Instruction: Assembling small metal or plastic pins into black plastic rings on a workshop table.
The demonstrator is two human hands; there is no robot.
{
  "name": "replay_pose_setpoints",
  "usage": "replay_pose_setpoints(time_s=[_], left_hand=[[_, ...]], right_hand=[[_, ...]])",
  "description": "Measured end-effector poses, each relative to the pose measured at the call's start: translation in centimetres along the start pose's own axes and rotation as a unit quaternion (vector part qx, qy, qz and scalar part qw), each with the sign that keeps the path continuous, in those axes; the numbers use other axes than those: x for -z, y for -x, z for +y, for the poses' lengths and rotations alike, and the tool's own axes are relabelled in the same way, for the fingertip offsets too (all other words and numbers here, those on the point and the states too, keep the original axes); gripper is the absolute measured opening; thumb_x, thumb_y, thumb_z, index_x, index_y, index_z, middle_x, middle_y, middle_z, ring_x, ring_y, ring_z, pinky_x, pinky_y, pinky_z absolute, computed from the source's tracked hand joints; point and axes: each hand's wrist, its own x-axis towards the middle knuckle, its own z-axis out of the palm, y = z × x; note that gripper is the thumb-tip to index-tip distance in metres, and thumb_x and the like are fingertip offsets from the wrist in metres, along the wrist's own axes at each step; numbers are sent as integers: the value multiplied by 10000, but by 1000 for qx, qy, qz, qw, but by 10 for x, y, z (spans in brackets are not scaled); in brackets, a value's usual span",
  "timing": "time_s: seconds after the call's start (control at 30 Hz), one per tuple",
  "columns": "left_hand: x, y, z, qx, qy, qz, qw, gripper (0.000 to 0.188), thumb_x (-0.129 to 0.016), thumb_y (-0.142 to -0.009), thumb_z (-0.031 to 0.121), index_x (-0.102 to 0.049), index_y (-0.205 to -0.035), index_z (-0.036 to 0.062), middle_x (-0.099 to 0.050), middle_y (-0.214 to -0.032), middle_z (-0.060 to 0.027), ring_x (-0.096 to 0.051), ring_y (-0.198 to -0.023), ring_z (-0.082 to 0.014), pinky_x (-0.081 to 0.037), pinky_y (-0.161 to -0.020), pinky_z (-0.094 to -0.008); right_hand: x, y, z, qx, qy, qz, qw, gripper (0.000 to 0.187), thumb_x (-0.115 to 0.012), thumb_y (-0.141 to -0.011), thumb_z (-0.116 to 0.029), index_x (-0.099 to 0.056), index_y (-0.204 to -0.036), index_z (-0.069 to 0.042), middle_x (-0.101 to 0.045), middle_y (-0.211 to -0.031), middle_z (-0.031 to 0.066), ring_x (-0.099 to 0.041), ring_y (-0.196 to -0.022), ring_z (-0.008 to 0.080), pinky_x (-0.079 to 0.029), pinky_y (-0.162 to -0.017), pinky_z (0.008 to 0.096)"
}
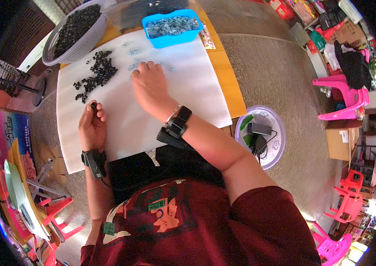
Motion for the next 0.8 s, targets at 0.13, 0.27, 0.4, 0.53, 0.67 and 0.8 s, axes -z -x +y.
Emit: replay_pose_setpoints(time_s=[0.13, 0.27, 0.4, 0.53, 0.67, 0.8], left_hand=[[11, -2, -3, 5, 0, -9, 1000, 249, -466, -980, 169, -528, -1125, -23, -557, -942, -90, -502, -774, -134, -434, -680, -262], [22, 0, 2, 18, 13, -27, 999, 242, -457, -981, 165, -520, -1129, -16, -547, -959, -89, -490, -778, -133, -432, -690, -258], [22, -6, -1, 24, 8, -29, 999, 229, -455, -981, 163, -507, -1117, -14, -534, -964, -83, -480, -792, -123, -429, -694, -247], [21, -6, -1, 23, -5, -44, 999, 220, -453, -981, 153, -497, -1118, -14, -527, -970, -79, -472, -790, -119, -426, -707, -243], [21, -6, -1, 24, 10, -47, 999, 218, -454, -980, 140, -484, -1120, -24, -514, -971, -86, -467, -793, -126, -428, -708, -245], [20, -5, 0, 19, 10, -57, 998, 225, -453, -982, 143, -474, -1139, -17, -504, -962, -88, -458, -789, -129, -423, -702, -246]], right_hand=[[-3, 0, 5, -13, -22, 15, 1000, 85, -562, -728, -64, -632, -777, -61, -552, -831, 84, -521, -869, 259, -409, -759, 379], [-7, 3, 5, -16, -34, 35, 999, 99, -561, -740, -115, -644, -769, -70, -573, -853, 87, -530, -889, 247, -404, -779, 374], [-5, 6, 10, -30, -23, 48, 998, 89, -566, -731, -110, -635, -769, -68, -577, -835, 93, -534, -884, 249, -401, -775, 376], [0, 7, 10, -28, -39, 35, 998, 70, -589, -711, -86, -622, -770, -68, -585, -823, 94, -542, -862, 252, -404, -763, 370], [1, 6, 10, -12, -75, 55, 996, 73, -607, -715, -67, -600, -787, -61, -588, -810, 88, -556, -827, 259, -421, -744, 373], [-4, 7, 9, 11, -98, 69, 993, 38, -599, -740, -78, -584, -774, -67, -581, -792, 78, -562, -809, 254, -432, -731, 374]])
